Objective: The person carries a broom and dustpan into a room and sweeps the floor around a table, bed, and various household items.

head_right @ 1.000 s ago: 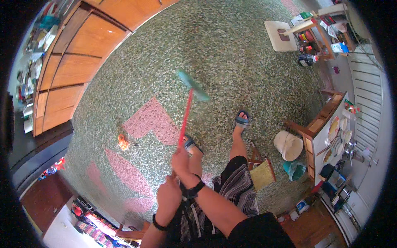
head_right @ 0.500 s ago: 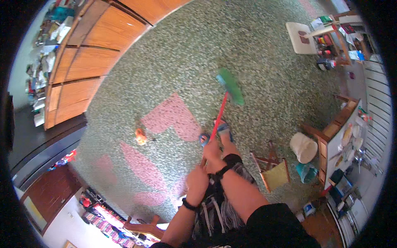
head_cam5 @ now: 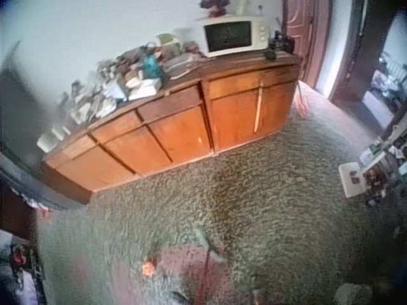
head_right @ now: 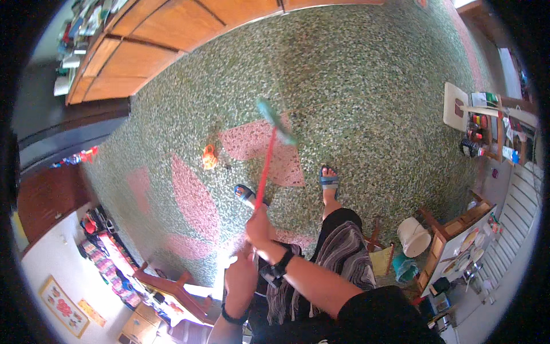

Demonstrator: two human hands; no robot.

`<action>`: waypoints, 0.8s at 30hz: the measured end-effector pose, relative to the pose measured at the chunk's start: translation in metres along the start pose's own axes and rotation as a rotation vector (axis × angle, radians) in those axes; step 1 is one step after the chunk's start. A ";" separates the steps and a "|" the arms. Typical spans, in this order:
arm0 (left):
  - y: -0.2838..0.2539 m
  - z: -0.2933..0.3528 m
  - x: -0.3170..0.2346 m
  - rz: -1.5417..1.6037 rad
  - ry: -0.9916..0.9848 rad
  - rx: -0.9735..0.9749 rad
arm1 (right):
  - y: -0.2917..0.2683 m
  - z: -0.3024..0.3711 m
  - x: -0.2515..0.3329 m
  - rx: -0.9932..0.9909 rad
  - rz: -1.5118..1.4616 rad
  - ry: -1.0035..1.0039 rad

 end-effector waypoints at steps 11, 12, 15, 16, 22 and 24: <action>0.041 -0.168 0.155 0.273 0.068 -0.034 | 0.125 -0.064 -0.076 -0.106 0.560 -0.078; 0.033 -0.171 0.196 0.151 -0.064 0.176 | 0.171 -0.040 -0.077 -0.199 0.182 0.155; -0.006 -0.157 0.250 0.134 0.088 -0.004 | 0.212 -0.029 -0.117 -0.159 0.196 0.119; -0.010 -0.154 0.268 0.131 0.132 -0.034 | 0.235 -0.022 -0.121 -0.215 0.324 0.094; -0.054 -0.116 0.325 0.159 -0.060 -0.033 | 0.315 0.045 -0.066 -0.110 0.490 -0.089; -0.043 -0.122 0.317 0.164 -0.031 -0.017 | 0.304 0.034 -0.055 -0.146 0.521 -0.087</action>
Point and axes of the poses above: each hand's wrist, its own z-axis away from the middle knuckle, its own y-axis out of the palm, x = y × z, the point moved 2 cm from there along -z, towards the middle knuckle, and after that the axes turned 3 degrees about -y, right-handed, at the moved point
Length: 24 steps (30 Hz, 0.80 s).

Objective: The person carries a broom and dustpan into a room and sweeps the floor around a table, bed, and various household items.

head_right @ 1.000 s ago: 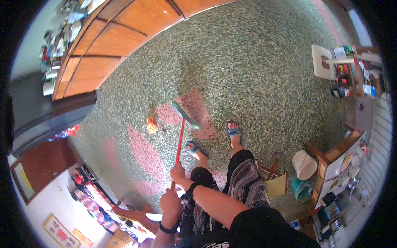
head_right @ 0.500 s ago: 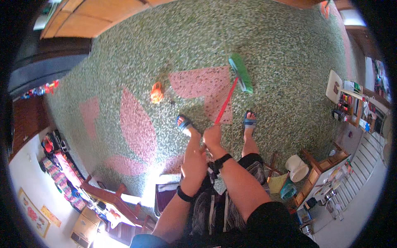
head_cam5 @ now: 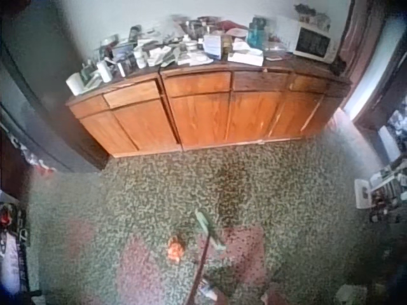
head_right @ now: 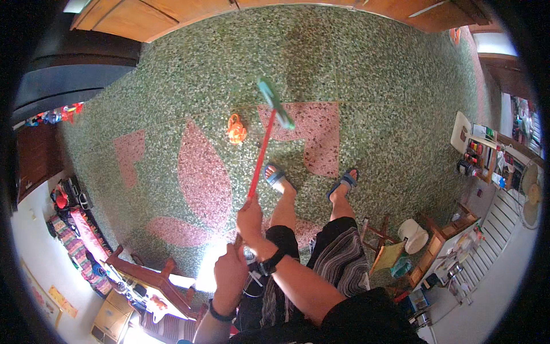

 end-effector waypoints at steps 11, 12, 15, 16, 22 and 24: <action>0.007 -0.019 -0.029 -0.147 0.104 0.024 | 0.000 -0.035 -0.036 0.044 0.190 0.126; 0.004 -0.014 -0.017 -0.152 0.104 -0.006 | 0.011 -0.019 -0.032 0.004 0.079 0.076; 0.008 0.014 0.007 -0.217 0.145 -0.049 | 0.037 0.007 -0.046 0.083 0.139 -0.005; 0.008 0.023 0.005 -0.175 0.130 -0.044 | 0.044 0.004 -0.063 0.129 0.019 -0.015; -0.040 0.100 -0.069 -0.226 0.284 -0.047 | -0.118 0.031 0.009 0.573 -0.876 0.188; -0.053 0.118 -0.102 -0.311 0.320 -0.084 | -0.186 0.022 0.026 0.671 -0.758 0.228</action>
Point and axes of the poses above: each hand's wrist, its own z-axis away from the middle knuckle, its own y-axis out of the palm, x = y × z, the point moved 2 cm from there along -z, towards the middle knuckle, and after that the axes turned 3 degrees about -y, right-handed, at the moved point
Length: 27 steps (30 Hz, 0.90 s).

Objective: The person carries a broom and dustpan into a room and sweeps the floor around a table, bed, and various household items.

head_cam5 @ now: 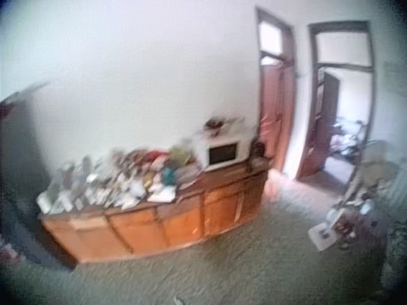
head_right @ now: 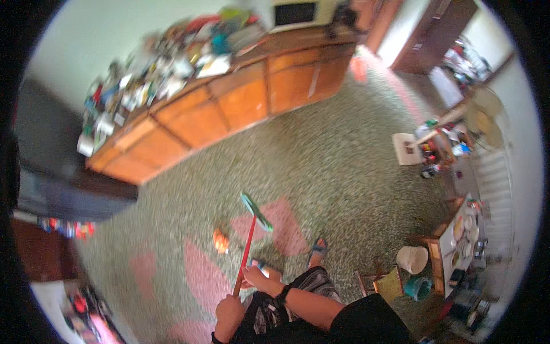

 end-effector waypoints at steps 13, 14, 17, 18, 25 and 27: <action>-0.014 -0.039 -0.200 -0.055 0.785 -0.222 | -0.317 0.331 0.190 -0.387 -0.048 -0.407; 0.005 -0.085 -0.197 -0.135 0.722 -0.147 | -0.335 0.347 0.200 -0.393 -0.051 -0.444; -0.027 -0.073 -0.311 -0.113 0.851 -0.107 | -0.404 0.386 0.191 -0.482 -0.232 -0.480; -0.046 -0.059 -0.354 -0.105 0.887 -0.080 | -0.423 0.394 0.193 -0.506 -0.291 -0.495; -0.114 -0.066 -0.511 -0.049 1.007 0.121 | -0.529 0.379 0.246 -0.556 -0.550 -0.409; -0.129 -0.080 -0.542 -0.061 1.086 0.150 | -0.547 0.371 0.282 -0.574 -0.576 -0.351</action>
Point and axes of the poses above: each hand's wrist, its own z-axis away from the middle knuckle, its own y-axis out of the palm, x = y × z, the point moved 2 cm from there along -z, towards the middle knuckle, and after that the axes turned 3 degrees about -y, right-handed, at the moved point
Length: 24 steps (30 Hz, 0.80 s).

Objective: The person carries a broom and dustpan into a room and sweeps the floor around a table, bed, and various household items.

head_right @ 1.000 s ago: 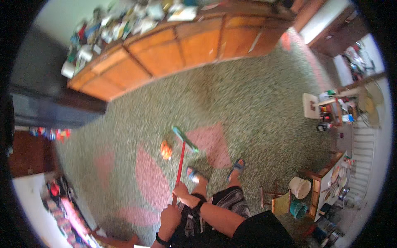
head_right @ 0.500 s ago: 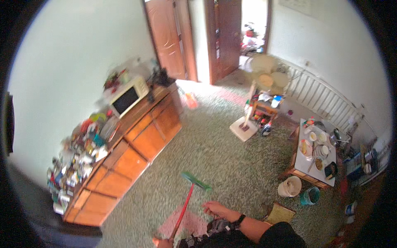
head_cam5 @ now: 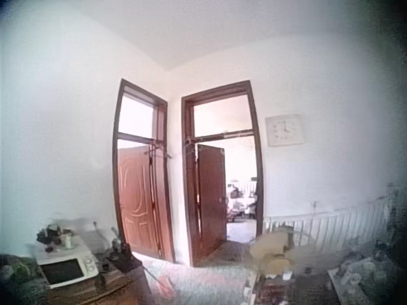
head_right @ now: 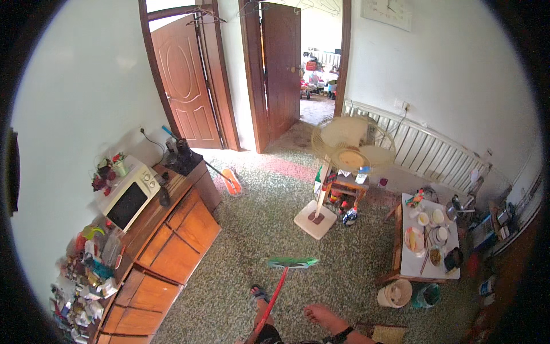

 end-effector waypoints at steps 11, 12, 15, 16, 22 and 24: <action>-0.243 -0.265 -0.081 1.166 0.079 0.457 | 0.102 -0.086 0.277 -0.045 0.505 -0.467; -0.268 -0.294 -0.105 0.994 -0.054 0.604 | 0.109 -0.090 0.301 -0.110 0.570 -0.496; -0.262 -0.419 -0.063 0.660 0.442 0.592 | 0.125 -0.146 0.359 -0.062 0.734 -0.429; -0.258 -0.462 -0.045 0.496 0.678 0.588 | 0.131 -0.169 0.372 -0.008 0.633 -0.488; -0.292 -0.651 -0.088 1.927 -0.606 0.890 | 0.122 -0.331 0.511 -0.081 0.689 -0.877; -0.337 -0.695 -0.123 1.975 -0.538 0.897 | 0.150 -0.341 0.605 0.177 0.650 -0.429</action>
Point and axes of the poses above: each hand's wrist, its own z-axis away from the middle knuckle, its own y-axis out of the palm, x = y × z, the point moved 2 cm from there along -z, towards the middle knuckle, and after that the axes turned 3 degrees about -y, right-handed, at the moved point
